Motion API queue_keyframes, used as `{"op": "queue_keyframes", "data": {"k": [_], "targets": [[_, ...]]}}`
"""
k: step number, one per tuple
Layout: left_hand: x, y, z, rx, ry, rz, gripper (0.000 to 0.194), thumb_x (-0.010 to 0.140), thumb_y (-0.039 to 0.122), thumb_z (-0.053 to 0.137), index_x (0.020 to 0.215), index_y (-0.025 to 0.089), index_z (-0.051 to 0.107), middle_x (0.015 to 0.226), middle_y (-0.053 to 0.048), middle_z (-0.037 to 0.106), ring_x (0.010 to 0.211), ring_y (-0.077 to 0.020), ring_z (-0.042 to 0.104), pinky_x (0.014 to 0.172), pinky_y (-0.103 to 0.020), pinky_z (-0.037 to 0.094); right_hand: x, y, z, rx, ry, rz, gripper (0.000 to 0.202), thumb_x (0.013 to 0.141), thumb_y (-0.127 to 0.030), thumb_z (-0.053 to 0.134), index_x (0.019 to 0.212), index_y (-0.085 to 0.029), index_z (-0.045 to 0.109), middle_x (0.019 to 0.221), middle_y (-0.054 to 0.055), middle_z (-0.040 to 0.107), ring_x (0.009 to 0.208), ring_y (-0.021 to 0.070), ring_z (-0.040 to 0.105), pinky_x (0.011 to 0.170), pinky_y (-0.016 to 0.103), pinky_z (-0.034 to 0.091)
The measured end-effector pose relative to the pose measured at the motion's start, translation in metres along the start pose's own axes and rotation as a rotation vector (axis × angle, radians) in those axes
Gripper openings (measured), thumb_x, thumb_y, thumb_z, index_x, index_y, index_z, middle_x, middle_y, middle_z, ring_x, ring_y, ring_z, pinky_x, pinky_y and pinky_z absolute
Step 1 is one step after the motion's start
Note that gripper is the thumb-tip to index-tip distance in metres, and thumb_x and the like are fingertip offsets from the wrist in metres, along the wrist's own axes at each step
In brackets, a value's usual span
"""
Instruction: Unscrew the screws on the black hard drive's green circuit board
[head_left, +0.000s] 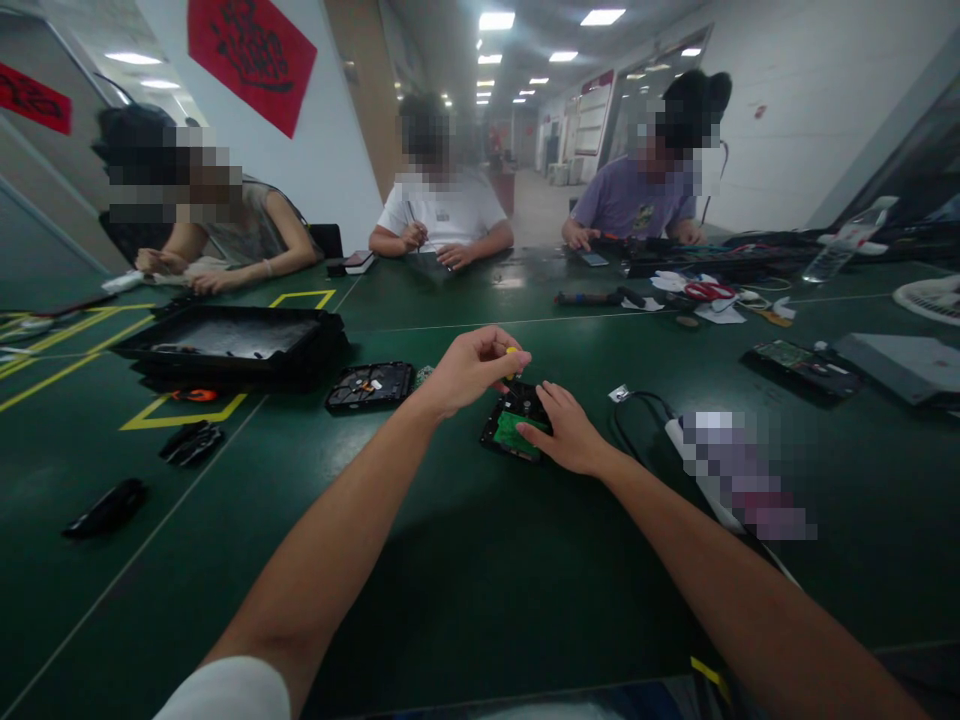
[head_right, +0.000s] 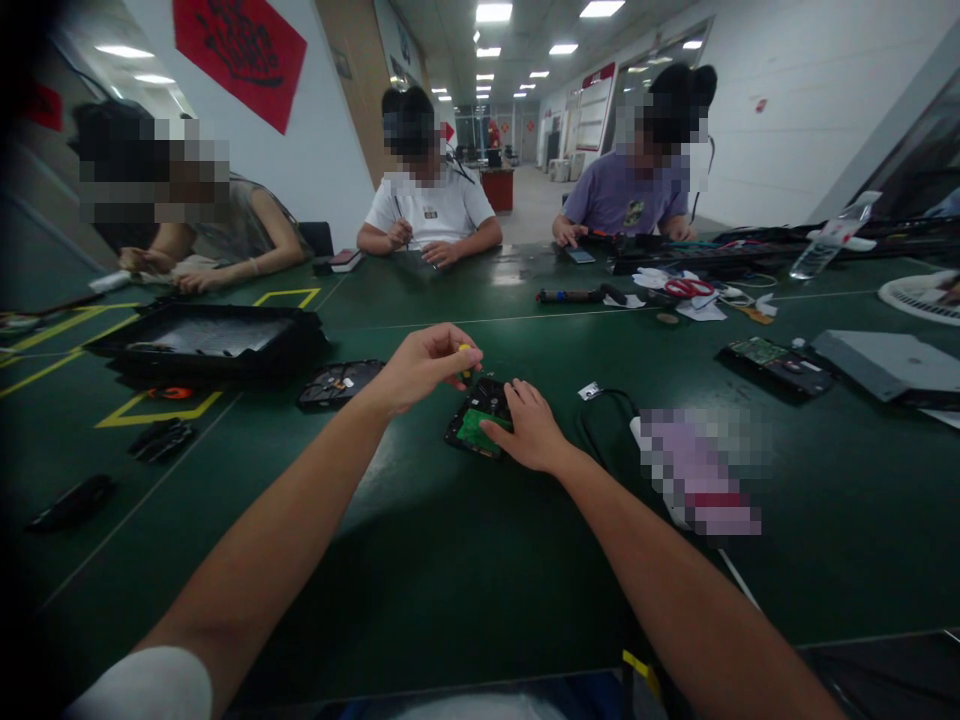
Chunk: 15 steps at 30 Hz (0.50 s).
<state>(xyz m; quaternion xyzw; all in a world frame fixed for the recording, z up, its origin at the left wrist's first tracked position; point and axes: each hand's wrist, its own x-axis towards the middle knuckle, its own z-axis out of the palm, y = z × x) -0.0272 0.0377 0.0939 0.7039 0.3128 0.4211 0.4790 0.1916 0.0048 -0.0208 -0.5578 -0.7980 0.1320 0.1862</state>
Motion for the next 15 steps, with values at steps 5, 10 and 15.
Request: {"op": "queue_keyframes", "data": {"k": [5,10,15], "targets": [[0.001,-0.006,0.005,0.043,0.112,0.018,0.04,0.081,0.045,0.087,0.085,0.017,0.059,0.077,0.0,0.065,0.066,-0.0111,0.061,0.054,-0.021,0.054,0.001,0.001,0.001,-0.015,0.003,-0.011,0.1,0.097,-0.081,0.039,0.163,-0.005,0.037,0.169,0.024,0.037,0.16,0.0397,0.027,0.131,0.057,0.024],[0.003,-0.011,0.004,-0.011,0.135,0.009,0.043,0.083,0.051,0.084,0.085,0.018,0.058,0.08,-0.002,0.067,0.068,-0.0118,0.061,0.054,-0.021,0.054,0.002,0.002,0.003,-0.029,0.003,-0.016,0.102,0.098,-0.08,0.039,0.162,-0.001,0.037,0.168,0.026,0.036,0.16,0.0397,0.026,0.131,0.055,0.023],[0.003,-0.007,-0.001,-0.135,0.016,-0.056,0.037,0.089,0.05,0.079,0.091,0.016,0.063,0.092,-0.008,0.074,0.083,-0.0169,0.07,0.06,-0.022,0.055,0.002,0.003,0.002,-0.009,0.007,-0.019,0.102,0.097,-0.081,0.04,0.163,-0.004,0.037,0.169,0.024,0.037,0.16,0.0397,0.027,0.131,0.056,0.024]]}}
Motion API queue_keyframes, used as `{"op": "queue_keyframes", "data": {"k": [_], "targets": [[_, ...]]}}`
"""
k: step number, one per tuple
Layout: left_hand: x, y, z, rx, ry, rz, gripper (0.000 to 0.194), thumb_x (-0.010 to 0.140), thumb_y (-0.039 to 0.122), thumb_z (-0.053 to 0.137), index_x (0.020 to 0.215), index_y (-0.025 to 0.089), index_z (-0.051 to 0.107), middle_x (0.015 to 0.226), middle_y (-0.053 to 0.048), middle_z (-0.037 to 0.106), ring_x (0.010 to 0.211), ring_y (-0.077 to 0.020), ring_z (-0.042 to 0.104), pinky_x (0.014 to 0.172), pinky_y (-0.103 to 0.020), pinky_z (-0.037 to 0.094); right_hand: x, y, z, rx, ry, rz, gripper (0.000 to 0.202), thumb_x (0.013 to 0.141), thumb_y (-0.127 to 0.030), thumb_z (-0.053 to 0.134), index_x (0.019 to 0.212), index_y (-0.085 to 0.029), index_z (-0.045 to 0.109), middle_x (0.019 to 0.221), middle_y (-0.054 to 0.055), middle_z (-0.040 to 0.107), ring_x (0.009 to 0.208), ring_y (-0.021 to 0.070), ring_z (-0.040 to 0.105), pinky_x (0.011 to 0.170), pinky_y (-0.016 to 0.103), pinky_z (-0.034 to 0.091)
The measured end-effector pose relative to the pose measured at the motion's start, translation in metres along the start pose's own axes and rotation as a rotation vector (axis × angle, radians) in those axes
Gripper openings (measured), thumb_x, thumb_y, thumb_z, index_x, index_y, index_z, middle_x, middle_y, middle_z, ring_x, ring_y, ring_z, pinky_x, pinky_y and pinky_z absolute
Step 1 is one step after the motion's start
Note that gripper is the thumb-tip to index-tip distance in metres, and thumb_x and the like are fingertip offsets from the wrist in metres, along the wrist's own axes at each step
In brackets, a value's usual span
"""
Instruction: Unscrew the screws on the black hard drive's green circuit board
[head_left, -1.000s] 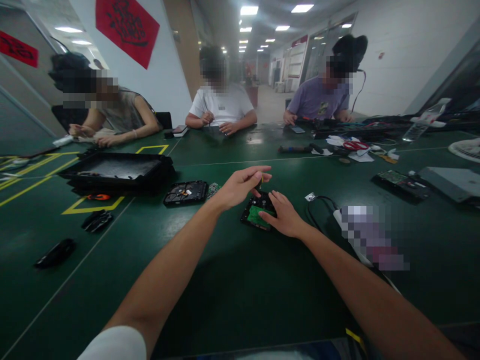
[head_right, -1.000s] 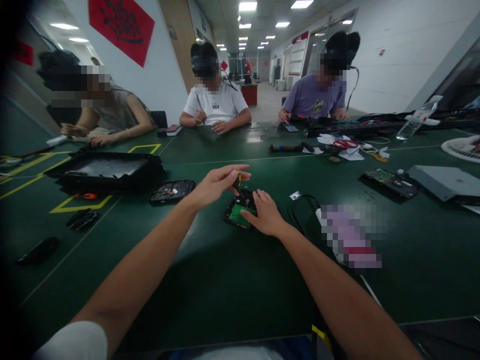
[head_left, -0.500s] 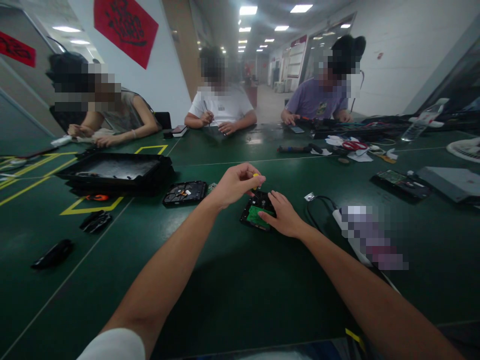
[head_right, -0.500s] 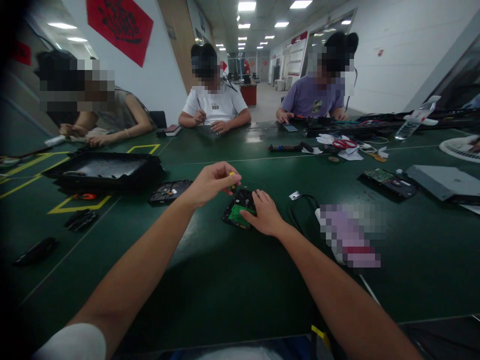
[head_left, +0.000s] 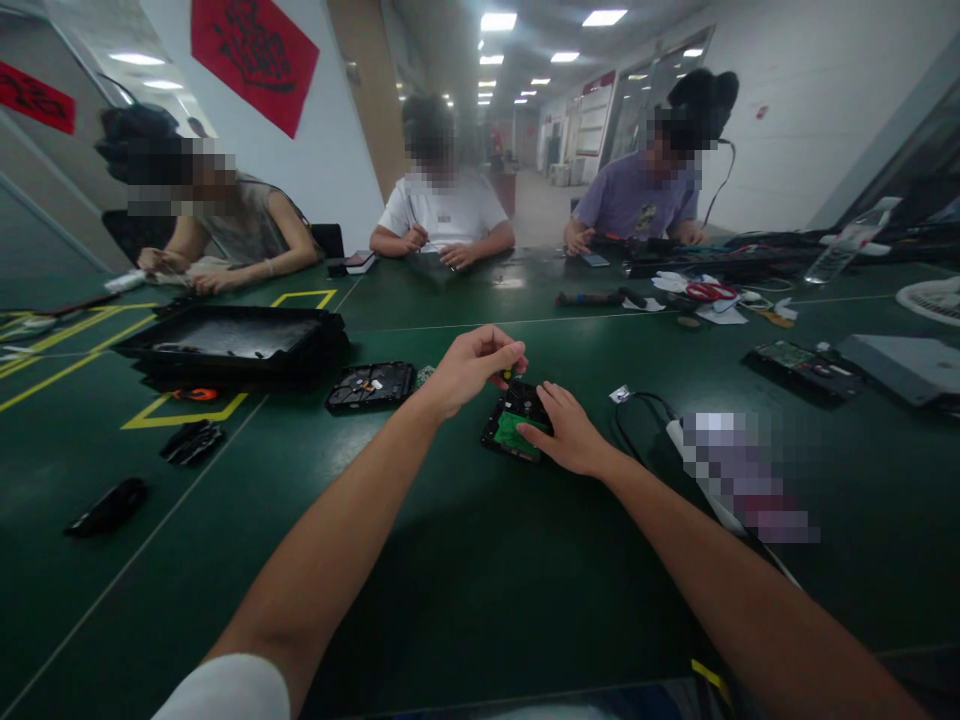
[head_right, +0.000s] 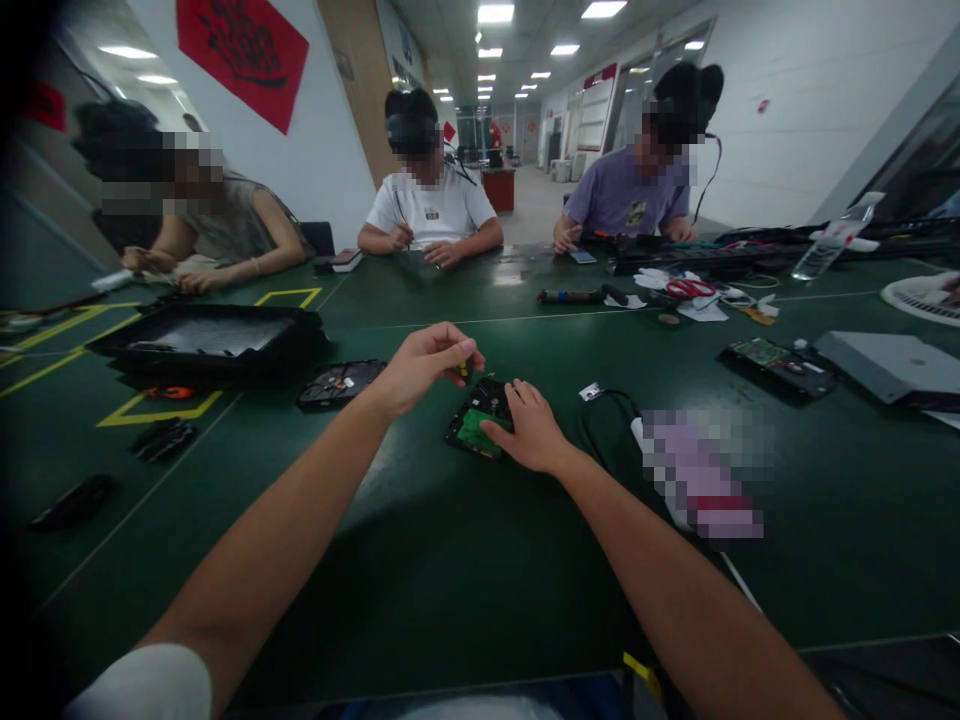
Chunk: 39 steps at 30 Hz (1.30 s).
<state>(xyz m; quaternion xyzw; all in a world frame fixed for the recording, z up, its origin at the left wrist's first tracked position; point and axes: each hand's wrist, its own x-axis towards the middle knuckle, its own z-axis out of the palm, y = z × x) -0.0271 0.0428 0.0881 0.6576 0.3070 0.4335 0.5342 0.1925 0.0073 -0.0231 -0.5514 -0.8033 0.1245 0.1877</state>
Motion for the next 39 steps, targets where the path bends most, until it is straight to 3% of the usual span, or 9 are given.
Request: {"op": "queue_keyframes", "data": {"k": [6,12,18,23,28,32,39], "targets": [[0.0,0.002,0.001,-0.05,0.012,-0.014,0.03,0.093,0.045,0.072,0.103,0.016,0.072,0.093,-0.008,0.072,0.085,-0.0172,0.069,0.058,-0.021,0.055,-0.001,-0.003,-0.001,-0.007,0.004,0.007,0.1,0.097,-0.08,0.04,0.163,-0.004,0.038,0.168,0.024,0.037,0.16,0.0398,0.027,0.131,0.055,0.024],[0.004,-0.007,0.001,-0.073,0.023,0.005,0.035,0.091,0.051,0.074,0.096,0.017,0.07,0.087,-0.006,0.067,0.084,-0.0166,0.065,0.06,-0.023,0.058,-0.001,-0.003,-0.002,-0.01,-0.012,0.007,0.1,0.098,-0.079,0.04,0.162,-0.002,0.037,0.169,0.025,0.035,0.161,0.0399,0.026,0.131,0.055,0.024],[0.005,-0.007,-0.008,-0.201,0.007,-0.049,0.026,0.095,0.041,0.062,0.097,0.016,0.069,0.098,-0.01,0.07,0.094,-0.0221,0.069,0.064,-0.029,0.062,-0.001,-0.001,-0.002,0.0,-0.006,-0.005,0.101,0.097,-0.081,0.041,0.162,-0.004,0.038,0.168,0.025,0.037,0.16,0.0408,0.028,0.13,0.057,0.026],[0.004,-0.001,-0.012,-0.02,0.033,-0.045,0.032,0.094,0.047,0.068,0.099,0.016,0.069,0.101,-0.011,0.073,0.089,-0.0199,0.069,0.059,-0.024,0.057,-0.001,0.0,-0.003,0.001,0.014,-0.029,0.098,0.097,-0.08,0.041,0.162,-0.008,0.04,0.167,0.023,0.041,0.159,0.0401,0.03,0.13,0.057,0.025],[0.002,-0.003,-0.007,0.101,0.099,0.001,0.039,0.085,0.049,0.083,0.091,0.017,0.062,0.087,-0.004,0.067,0.074,-0.0134,0.062,0.057,-0.021,0.054,-0.002,-0.001,-0.003,0.018,0.006,-0.011,0.099,0.097,-0.081,0.04,0.163,-0.007,0.038,0.168,0.023,0.038,0.16,0.0403,0.027,0.13,0.058,0.026],[0.002,-0.002,-0.004,0.093,0.032,0.026,0.037,0.089,0.05,0.079,0.098,0.018,0.063,0.084,-0.002,0.062,0.075,-0.0135,0.061,0.057,-0.021,0.056,-0.002,-0.002,-0.003,0.022,0.008,-0.011,0.098,0.097,-0.08,0.042,0.163,-0.008,0.039,0.167,0.024,0.039,0.159,0.0401,0.029,0.13,0.059,0.025],[0.002,0.0,-0.012,-0.024,-0.066,-0.032,0.032,0.096,0.046,0.068,0.112,0.019,0.071,0.103,-0.01,0.071,0.098,-0.0215,0.068,0.067,-0.027,0.061,-0.003,-0.002,-0.005,0.008,0.0,-0.015,0.097,0.097,-0.079,0.041,0.162,-0.007,0.038,0.169,0.025,0.036,0.159,0.0396,0.03,0.13,0.057,0.025]]}}
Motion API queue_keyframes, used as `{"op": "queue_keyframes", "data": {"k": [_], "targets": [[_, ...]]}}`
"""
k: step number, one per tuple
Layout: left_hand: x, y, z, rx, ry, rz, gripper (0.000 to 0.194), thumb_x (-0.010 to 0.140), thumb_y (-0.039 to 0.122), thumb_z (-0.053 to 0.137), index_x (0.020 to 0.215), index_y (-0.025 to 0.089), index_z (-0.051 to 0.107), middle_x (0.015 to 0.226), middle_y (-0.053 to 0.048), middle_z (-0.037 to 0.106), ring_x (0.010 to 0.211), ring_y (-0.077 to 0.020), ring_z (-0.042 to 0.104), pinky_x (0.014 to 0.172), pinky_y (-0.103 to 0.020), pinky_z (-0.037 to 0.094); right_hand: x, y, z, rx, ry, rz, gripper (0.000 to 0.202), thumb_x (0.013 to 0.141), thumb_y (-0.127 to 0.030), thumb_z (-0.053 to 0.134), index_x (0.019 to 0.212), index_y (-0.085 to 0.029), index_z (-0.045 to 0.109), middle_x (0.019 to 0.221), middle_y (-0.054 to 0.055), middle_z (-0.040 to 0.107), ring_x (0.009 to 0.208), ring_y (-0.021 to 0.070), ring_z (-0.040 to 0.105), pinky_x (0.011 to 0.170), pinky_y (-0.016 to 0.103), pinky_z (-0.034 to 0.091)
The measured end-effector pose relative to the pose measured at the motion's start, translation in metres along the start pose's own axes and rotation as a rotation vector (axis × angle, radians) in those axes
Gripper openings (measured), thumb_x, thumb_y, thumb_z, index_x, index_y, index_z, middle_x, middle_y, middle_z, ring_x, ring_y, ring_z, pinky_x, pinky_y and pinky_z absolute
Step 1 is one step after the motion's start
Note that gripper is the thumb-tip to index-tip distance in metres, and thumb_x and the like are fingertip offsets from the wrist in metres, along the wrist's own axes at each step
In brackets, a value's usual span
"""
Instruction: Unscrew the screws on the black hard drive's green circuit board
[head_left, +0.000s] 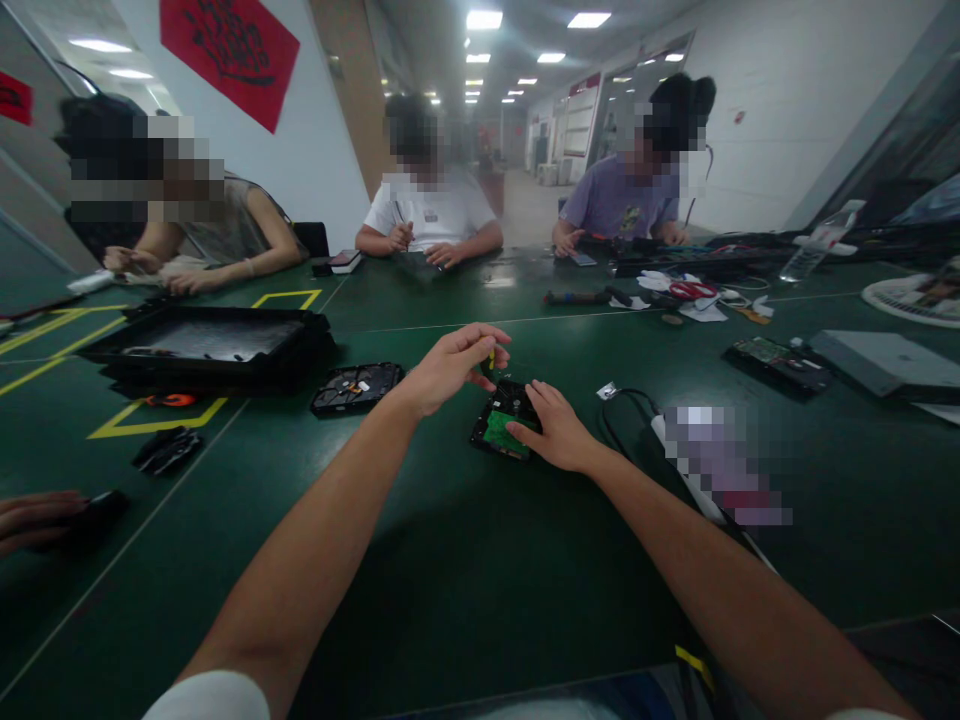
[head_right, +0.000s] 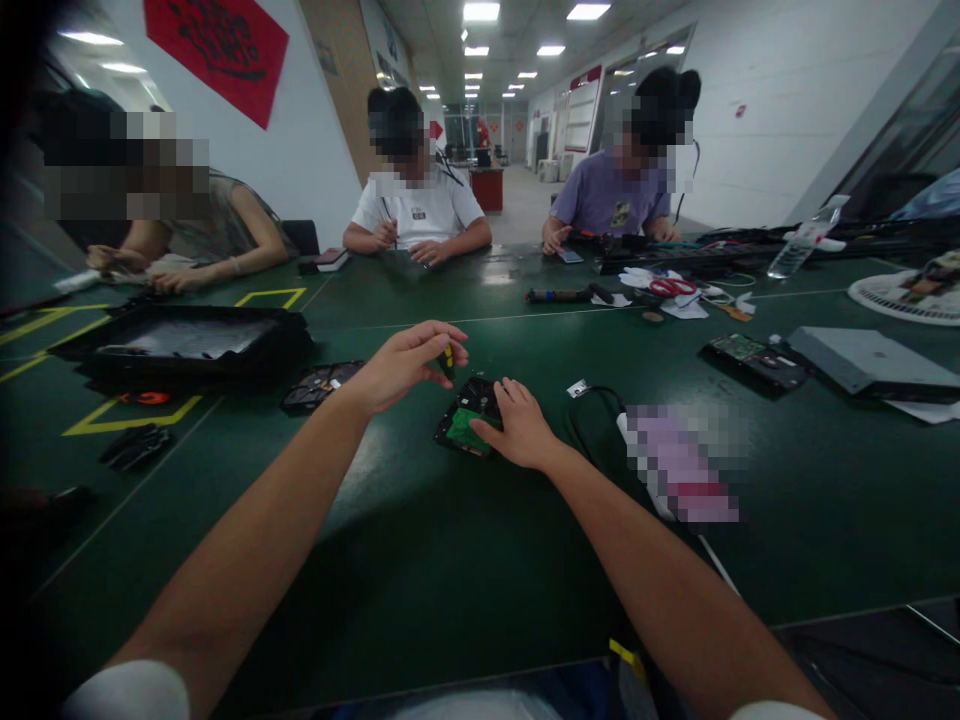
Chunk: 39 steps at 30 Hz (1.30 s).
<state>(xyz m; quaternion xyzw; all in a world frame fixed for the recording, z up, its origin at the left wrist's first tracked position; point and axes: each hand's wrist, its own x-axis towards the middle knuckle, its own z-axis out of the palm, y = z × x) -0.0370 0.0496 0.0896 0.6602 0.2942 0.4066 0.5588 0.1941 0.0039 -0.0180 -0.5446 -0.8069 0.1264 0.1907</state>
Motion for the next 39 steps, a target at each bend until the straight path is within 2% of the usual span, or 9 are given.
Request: {"op": "queue_keyframes", "data": {"k": [5,9,16,20,23,27,30,34,39], "targets": [[-0.0002,0.0026,0.0006,-0.126,0.024,-0.073,0.031,0.095,0.042,0.062,0.102,0.014,0.075,0.114,-0.017,0.075,0.11,-0.0278,0.07,0.069,-0.029,0.06,-0.0002,0.0015,0.0007,0.01,-0.007,0.004,0.097,0.097,-0.08,0.042,0.162,-0.009,0.038,0.169,0.023,0.036,0.16,0.0394,0.028,0.129,0.058,0.025],[-0.0005,0.0039,0.0001,-0.165,0.011,-0.088,0.028,0.095,0.037,0.061,0.105,0.014,0.075,0.116,-0.018,0.076,0.113,-0.0293,0.072,0.072,-0.031,0.062,0.0002,0.0008,0.0001,0.006,-0.007,0.003,0.095,0.096,-0.081,0.042,0.161,-0.011,0.04,0.168,0.022,0.038,0.159,0.0397,0.029,0.13,0.058,0.025],[-0.0008,0.0038,-0.0037,0.035,0.023,-0.054,0.031,0.094,0.046,0.07,0.102,0.016,0.069,0.106,-0.013,0.076,0.095,-0.0222,0.073,0.065,-0.027,0.059,0.0008,0.002,0.0011,0.007,0.003,0.001,0.096,0.097,-0.08,0.042,0.162,-0.011,0.039,0.169,0.021,0.038,0.159,0.0397,0.029,0.13,0.058,0.025],[-0.0024,0.0074,0.0006,0.159,0.097,-0.022,0.029,0.088,0.041,0.078,0.089,0.016,0.064,0.096,-0.012,0.077,0.082,-0.0188,0.071,0.057,-0.024,0.054,0.001,0.0036,0.0029,0.016,-0.008,0.01,0.098,0.097,-0.08,0.041,0.163,-0.008,0.037,0.17,0.023,0.035,0.16,0.0388,0.027,0.131,0.056,0.024],[-0.0028,0.0079,0.0037,0.139,0.143,-0.024,0.026,0.087,0.035,0.078,0.087,0.017,0.059,0.096,-0.012,0.078,0.085,-0.0204,0.073,0.056,-0.023,0.052,0.0013,0.0029,0.0025,0.022,-0.006,0.015,0.098,0.097,-0.081,0.041,0.163,-0.009,0.037,0.17,0.023,0.036,0.16,0.0389,0.028,0.13,0.056,0.025],[-0.0017,0.0048,0.0038,0.061,0.071,-0.012,0.018,0.092,0.034,0.069,0.097,0.018,0.063,0.102,-0.011,0.078,0.095,-0.0215,0.075,0.061,-0.023,0.052,0.0017,0.0013,0.001,0.01,-0.005,0.007,0.099,0.097,-0.079,0.043,0.162,-0.004,0.039,0.169,0.025,0.036,0.16,0.0401,0.028,0.13,0.056,0.025],[-0.0001,0.0016,0.0022,0.089,0.02,0.016,0.024,0.096,0.04,0.065,0.1,0.017,0.07,0.102,-0.011,0.077,0.093,-0.0194,0.073,0.062,-0.023,0.051,0.0019,0.002,0.0017,0.017,-0.011,0.012,0.098,0.097,-0.079,0.044,0.163,-0.007,0.037,0.169,0.023,0.035,0.16,0.0402,0.026,0.129,0.059,0.025],[0.0017,-0.001,0.0008,0.053,0.029,0.004,0.028,0.096,0.044,0.065,0.098,0.016,0.072,0.099,-0.01,0.076,0.088,-0.0187,0.07,0.062,-0.024,0.051,0.0022,0.0057,0.004,0.039,-0.009,0.009,0.097,0.096,-0.08,0.044,0.166,-0.012,0.034,0.17,0.021,0.035,0.161,0.04,0.025,0.129,0.061,0.024],[0.0022,-0.0009,-0.0021,-0.079,0.015,-0.025,0.028,0.096,0.039,0.06,0.097,0.015,0.074,0.095,-0.012,0.075,0.088,-0.0213,0.07,0.06,-0.025,0.053,0.0024,0.0085,0.0048,0.038,-0.009,0.009,0.1,0.095,-0.081,0.044,0.164,-0.009,0.037,0.17,0.022,0.035,0.16,0.0394,0.027,0.13,0.058,0.025]]}}
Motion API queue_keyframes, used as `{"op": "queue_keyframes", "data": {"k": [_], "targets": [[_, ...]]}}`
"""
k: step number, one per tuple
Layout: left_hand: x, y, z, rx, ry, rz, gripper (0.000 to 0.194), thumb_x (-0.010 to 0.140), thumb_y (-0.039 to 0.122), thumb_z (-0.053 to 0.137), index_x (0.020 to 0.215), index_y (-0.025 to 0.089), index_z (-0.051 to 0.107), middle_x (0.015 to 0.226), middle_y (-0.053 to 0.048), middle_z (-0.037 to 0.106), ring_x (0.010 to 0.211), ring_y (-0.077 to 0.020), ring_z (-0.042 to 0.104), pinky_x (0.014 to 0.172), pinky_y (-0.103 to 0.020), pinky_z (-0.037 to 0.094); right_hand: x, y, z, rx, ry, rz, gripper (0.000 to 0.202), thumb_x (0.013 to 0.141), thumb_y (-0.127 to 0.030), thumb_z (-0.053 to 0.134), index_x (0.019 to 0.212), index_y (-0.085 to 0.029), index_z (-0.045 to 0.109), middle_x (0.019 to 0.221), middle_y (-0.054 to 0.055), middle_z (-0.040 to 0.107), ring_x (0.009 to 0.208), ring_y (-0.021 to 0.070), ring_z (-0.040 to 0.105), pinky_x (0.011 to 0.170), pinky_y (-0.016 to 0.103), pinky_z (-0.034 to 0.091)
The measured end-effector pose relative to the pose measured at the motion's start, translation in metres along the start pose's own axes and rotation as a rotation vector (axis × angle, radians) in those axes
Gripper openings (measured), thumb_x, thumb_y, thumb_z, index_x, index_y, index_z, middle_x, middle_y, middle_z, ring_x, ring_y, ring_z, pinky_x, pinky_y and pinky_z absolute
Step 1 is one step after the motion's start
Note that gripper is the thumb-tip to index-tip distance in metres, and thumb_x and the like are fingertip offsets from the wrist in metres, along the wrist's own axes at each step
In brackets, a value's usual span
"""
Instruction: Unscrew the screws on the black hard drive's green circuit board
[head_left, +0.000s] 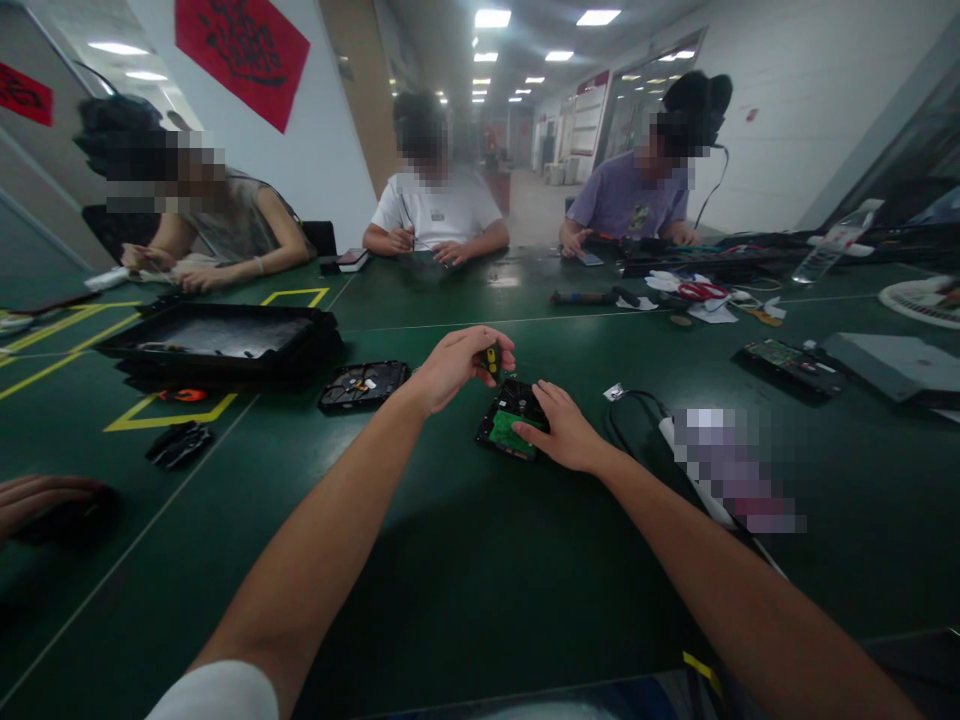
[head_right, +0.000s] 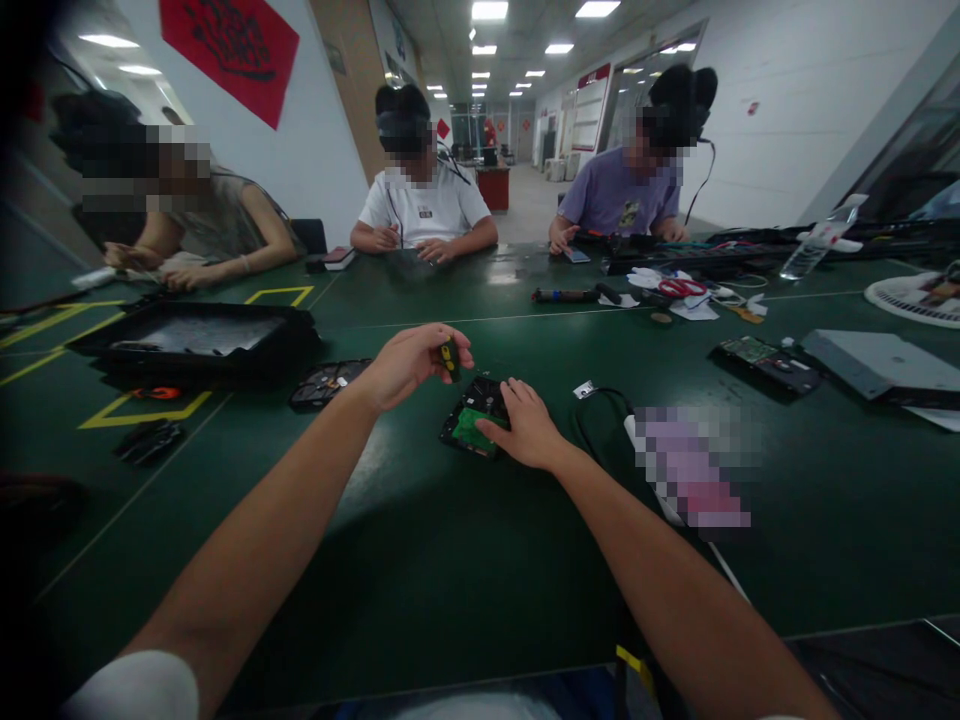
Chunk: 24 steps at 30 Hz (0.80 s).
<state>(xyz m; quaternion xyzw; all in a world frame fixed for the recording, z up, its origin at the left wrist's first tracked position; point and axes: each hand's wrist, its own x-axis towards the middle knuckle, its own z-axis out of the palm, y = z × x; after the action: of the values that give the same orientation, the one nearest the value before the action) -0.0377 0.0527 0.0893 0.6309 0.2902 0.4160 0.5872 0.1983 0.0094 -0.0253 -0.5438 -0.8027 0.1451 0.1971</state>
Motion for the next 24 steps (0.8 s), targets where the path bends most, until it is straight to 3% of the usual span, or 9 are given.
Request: {"op": "queue_keyframes", "data": {"k": [10,17,24], "targets": [[-0.0024,0.003,0.0028,0.08,0.064,0.001,0.032,0.093,0.041,0.072,0.115,0.018,0.074,0.095,-0.008,0.073,0.088,-0.0187,0.07,0.064,-0.025,0.057,-0.0011,-0.006,-0.0046,0.009,0.0,0.001,0.099,0.096,-0.083,0.039,0.163,-0.011,0.04,0.169,0.022,0.038,0.16,0.0392,0.028,0.13,0.058,0.025],[-0.0047,0.0071,0.006,0.087,0.065,0.023,0.027,0.092,0.041,0.073,0.1,0.016,0.078,0.1,-0.01,0.074,0.094,-0.0204,0.069,0.065,-0.025,0.058,-0.0017,-0.0061,-0.0038,0.001,0.015,-0.009,0.099,0.096,-0.082,0.041,0.163,-0.008,0.039,0.168,0.023,0.038,0.16,0.0396,0.028,0.13,0.058,0.025],[-0.0031,0.0039,0.0031,0.087,0.064,0.019,0.029,0.095,0.042,0.069,0.102,0.015,0.076,0.103,-0.012,0.076,0.096,-0.0215,0.071,0.066,-0.025,0.057,-0.0023,-0.0062,-0.0044,-0.003,0.005,-0.003,0.1,0.096,-0.082,0.041,0.164,-0.008,0.037,0.169,0.023,0.036,0.16,0.0395,0.027,0.13,0.058,0.024]]}}
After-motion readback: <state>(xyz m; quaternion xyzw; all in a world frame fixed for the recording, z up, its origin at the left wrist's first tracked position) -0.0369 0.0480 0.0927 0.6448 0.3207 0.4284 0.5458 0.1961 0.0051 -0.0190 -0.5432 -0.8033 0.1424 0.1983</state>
